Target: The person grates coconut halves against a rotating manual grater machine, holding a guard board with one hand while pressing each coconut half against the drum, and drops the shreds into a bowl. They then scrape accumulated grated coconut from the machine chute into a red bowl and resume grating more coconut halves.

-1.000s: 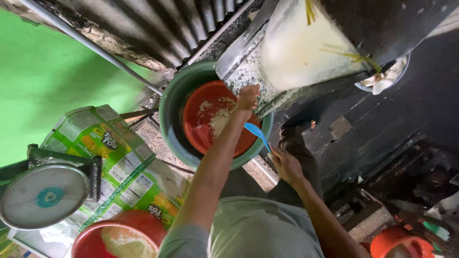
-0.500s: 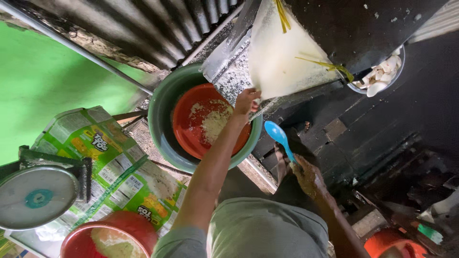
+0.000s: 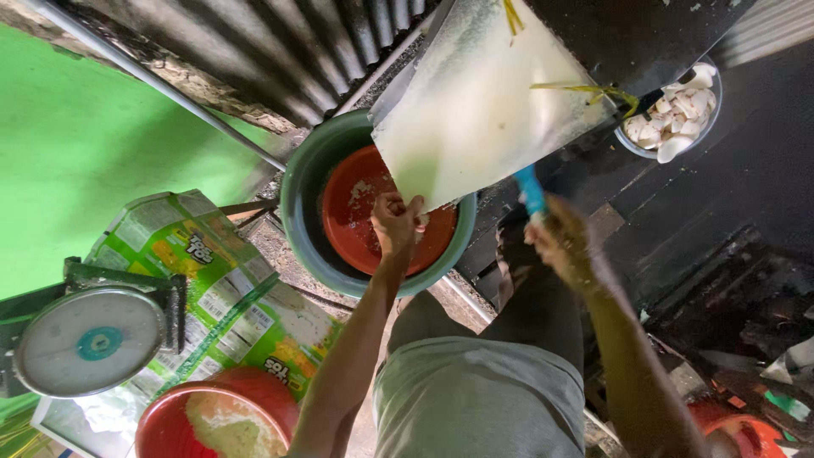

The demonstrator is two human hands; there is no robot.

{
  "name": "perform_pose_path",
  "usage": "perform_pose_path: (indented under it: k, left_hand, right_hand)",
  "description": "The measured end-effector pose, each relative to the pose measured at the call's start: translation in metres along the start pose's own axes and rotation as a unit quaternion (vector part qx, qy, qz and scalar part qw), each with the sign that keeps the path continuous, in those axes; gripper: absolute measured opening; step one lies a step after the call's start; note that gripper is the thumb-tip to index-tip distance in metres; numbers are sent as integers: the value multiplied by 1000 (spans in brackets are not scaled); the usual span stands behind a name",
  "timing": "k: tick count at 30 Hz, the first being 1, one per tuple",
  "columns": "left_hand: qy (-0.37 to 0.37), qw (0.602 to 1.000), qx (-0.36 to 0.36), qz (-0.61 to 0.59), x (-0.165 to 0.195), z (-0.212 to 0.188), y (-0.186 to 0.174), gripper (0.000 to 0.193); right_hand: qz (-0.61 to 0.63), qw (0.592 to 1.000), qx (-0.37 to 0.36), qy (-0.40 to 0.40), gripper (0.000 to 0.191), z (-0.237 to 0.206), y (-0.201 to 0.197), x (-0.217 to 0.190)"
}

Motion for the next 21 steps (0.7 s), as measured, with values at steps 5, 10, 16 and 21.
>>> perform_pose_path:
  k: [5, 10, 16, 21]
  left_hand:
    - [54, 998, 23, 30, 3, -8, -2, 33]
    - [42, 989, 76, 122, 9, -13, 5, 54]
    - [107, 975, 73, 181, 5, -7, 18, 59]
    - [65, 992, 31, 105, 2, -6, 14, 61]
  right_hand:
    - [-108, 981, 93, -128, 48, -22, 10, -52]
    - [-215, 938, 106, -250, 40, -27, 28, -42]
    - [-341, 921, 123, -140, 47, -35, 61, 18]
    - [-336, 880, 78, -327, 61, -16, 93, 76]
Point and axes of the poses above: each hand's wrist, its own z-axis towards the middle knuckle, its own y-axis out of the palm, x = y × z, the point moved 1 cm from there along z, towards the middle knuckle, and after that the axes turned 5 degrees about -x, right-handed, at the moved point
